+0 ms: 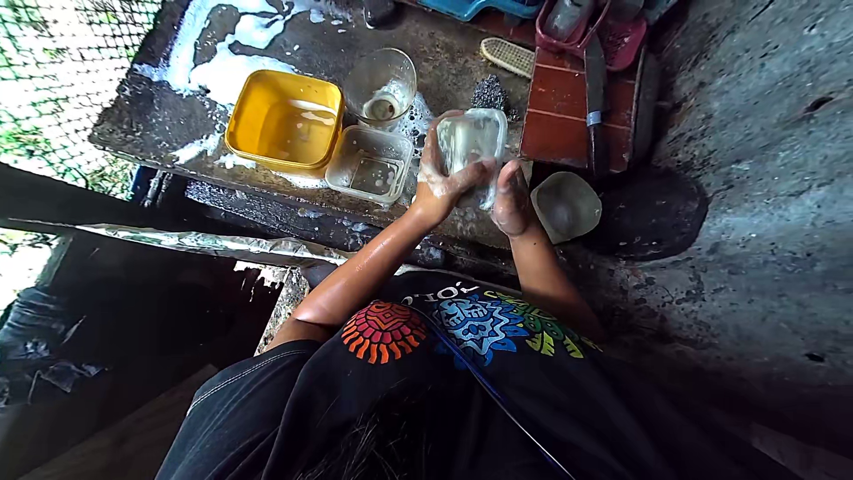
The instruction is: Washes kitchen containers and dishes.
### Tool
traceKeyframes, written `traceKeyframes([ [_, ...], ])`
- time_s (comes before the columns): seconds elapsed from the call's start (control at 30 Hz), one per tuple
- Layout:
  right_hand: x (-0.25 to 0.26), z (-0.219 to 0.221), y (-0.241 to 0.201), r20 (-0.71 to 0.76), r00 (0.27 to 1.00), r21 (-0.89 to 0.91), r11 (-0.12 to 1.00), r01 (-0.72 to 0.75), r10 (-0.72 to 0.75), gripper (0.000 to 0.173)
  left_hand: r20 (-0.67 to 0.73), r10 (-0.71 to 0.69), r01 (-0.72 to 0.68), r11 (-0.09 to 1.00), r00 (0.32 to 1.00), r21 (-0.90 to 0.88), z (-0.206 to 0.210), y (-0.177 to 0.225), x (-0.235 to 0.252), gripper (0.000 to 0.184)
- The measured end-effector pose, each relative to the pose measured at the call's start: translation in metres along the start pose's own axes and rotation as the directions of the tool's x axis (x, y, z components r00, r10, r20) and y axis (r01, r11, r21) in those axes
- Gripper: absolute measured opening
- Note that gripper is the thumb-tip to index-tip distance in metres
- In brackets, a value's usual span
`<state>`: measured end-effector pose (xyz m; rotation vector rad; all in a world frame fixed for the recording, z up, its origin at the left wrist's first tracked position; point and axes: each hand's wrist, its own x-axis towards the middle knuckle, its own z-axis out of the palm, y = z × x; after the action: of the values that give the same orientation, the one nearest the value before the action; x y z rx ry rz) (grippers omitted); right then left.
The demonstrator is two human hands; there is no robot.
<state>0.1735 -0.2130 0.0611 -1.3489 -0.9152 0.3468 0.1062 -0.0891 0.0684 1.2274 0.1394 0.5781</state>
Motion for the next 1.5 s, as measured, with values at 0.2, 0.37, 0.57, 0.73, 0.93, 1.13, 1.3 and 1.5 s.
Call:
traceKeyframes([
  [0.2, 0.008, -0.014, -0.009, 0.076, 0.986, 0.684, 0.712, -0.162, 0.152, 0.084, 0.334, 0.302, -0.401, 0.870, 0.893, 0.286, -0.018, -0.002, 0.008, 0.099],
  [0.37, 0.015, -0.004, -0.025, 0.057, 0.976, 0.741, 0.646, -0.183, 0.210, 0.096, 0.316, 0.335, -0.406, 0.893, 0.888, 0.194, -0.021, 0.002, 0.017, 0.098],
  [0.57, -0.001, -0.010, 0.010, -0.027, 0.999, 0.145, 0.989, -0.043, 0.047, 0.090, 0.037, 0.019, -0.018, 0.999, 0.999, -0.042, -0.002, 0.025, 0.007, 0.087],
  [0.73, 0.001, 0.003, -0.004, 0.129, 0.984, -0.582, 0.794, 0.178, -0.127, 0.043, -0.026, -0.430, 0.389, 0.839, 0.902, -0.381, -0.002, 0.013, 0.009, 0.029],
  [0.93, 0.047, -0.032, -0.004, 0.247, 0.925, -0.933, 0.327, 0.147, 0.288, 0.026, -0.146, -0.370, 0.370, 0.929, 0.918, -0.030, -0.032, -0.025, 0.031, 0.039],
  [1.13, 0.092, -0.064, 0.061, 0.163, 0.917, -0.981, 0.161, 0.111, 0.363, 0.041, 0.044, -0.407, 0.224, 0.588, 0.913, 0.777, -0.023, -0.041, 0.043, 0.057],
  [1.3, 0.099, -0.061, 0.052, -0.035, 0.883, -0.969, 0.201, -0.145, 0.469, 0.065, -0.068, -0.511, 0.188, 0.186, 0.857, 0.965, -0.009, -0.077, 0.057, 0.097],
  [1.5, 0.072, -0.055, 0.007, -0.376, 0.891, -0.859, 0.265, -0.438, 0.254, 0.046, -0.153, -0.531, 0.271, 0.152, 0.834, 0.950, 0.008, -0.098, 0.074, 0.110],
])
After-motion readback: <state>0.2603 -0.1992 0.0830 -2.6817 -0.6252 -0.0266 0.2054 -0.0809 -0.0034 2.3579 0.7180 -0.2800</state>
